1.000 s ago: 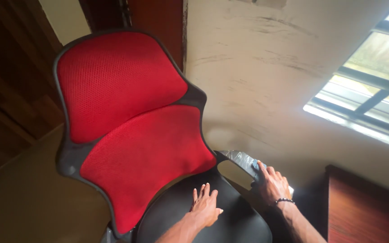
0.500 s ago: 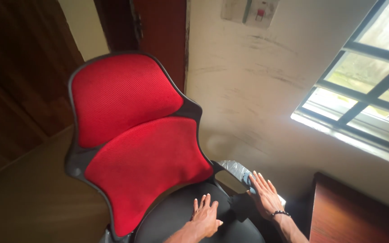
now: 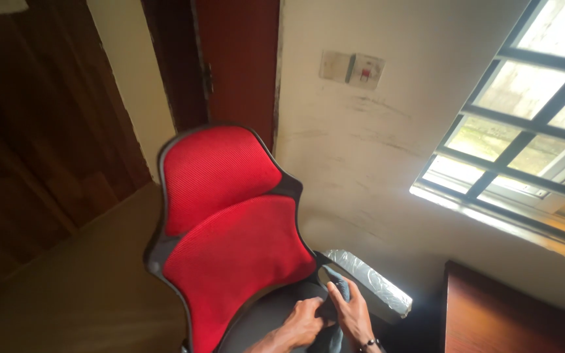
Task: Cleaning a gaming chair and a matching cushion using a cloth.
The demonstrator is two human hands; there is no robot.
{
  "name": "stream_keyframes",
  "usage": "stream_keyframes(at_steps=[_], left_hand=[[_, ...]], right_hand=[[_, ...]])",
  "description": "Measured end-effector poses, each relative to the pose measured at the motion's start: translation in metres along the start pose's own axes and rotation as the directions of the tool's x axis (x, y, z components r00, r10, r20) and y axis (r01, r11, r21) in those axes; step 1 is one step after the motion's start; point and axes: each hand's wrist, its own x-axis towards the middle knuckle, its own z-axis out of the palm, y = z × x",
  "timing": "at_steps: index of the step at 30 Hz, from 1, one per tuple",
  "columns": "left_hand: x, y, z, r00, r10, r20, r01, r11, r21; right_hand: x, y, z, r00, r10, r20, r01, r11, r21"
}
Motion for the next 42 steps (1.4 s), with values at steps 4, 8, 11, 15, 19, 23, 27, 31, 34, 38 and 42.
stream_keyframes(at_steps=[4, 8, 11, 15, 19, 23, 27, 31, 34, 38, 42], left_hand=[[-0.006, -0.047, -0.009, 0.978, 0.134, -0.161, -0.146, 0.987, -0.065], [-0.025, -0.065, -0.033, 0.971, -0.088, -0.22, 0.026, 0.963, -0.269], [-0.039, -0.069, -0.058, 0.983, 0.056, -0.173, -0.146, 0.808, -0.57], [-0.061, -0.063, -0.085, 0.993, 0.116, -0.03, -0.096, 0.629, -0.772], [-0.072, -0.072, -0.104, 0.981, -0.001, -0.192, -0.133, 0.716, -0.685], [-0.075, -0.096, -0.121, 0.895, 0.039, -0.443, -0.18, 0.943, -0.281], [-0.101, -0.09, -0.15, 0.885, -0.233, -0.402, 0.139, 0.959, -0.248], [-0.105, -0.085, -0.164, 0.9, -0.175, -0.4, 0.078, 0.966, -0.247], [-0.115, -0.056, -0.171, 0.916, -0.162, -0.368, 0.007, 0.921, -0.39], [-0.123, -0.013, -0.173, 0.956, -0.103, -0.273, -0.091, 0.784, -0.614], [-0.141, 0.016, -0.178, 0.971, 0.059, -0.233, -0.203, 0.722, -0.662]], right_hand=[[0.002, 0.055, 0.031, 0.915, -0.351, -0.199, 0.362, 0.932, 0.019], [-0.02, 0.057, 0.073, 0.959, 0.226, 0.17, -0.256, 0.441, 0.86], [-0.045, 0.035, 0.09, 0.963, 0.062, 0.264, -0.236, 0.671, 0.703], [-0.086, -0.032, 0.088, 0.989, 0.068, 0.129, -0.13, 0.815, 0.564], [-0.137, -0.128, 0.068, 0.989, 0.142, -0.048, -0.115, 0.924, 0.366], [-0.141, -0.122, 0.073, 0.946, 0.104, -0.307, -0.06, 0.987, 0.152], [-0.142, -0.114, 0.071, 0.961, 0.088, -0.261, 0.044, 0.886, 0.462], [-0.144, -0.115, 0.071, 0.943, 0.069, -0.325, 0.042, 0.946, 0.322], [-0.138, -0.101, 0.077, 0.931, 0.003, -0.365, 0.056, 0.987, 0.153], [-0.11, -0.075, 0.104, 0.957, 0.285, -0.06, -0.234, 0.873, 0.428], [-0.1, -0.078, 0.121, 0.878, 0.398, 0.267, -0.476, 0.656, 0.586]])
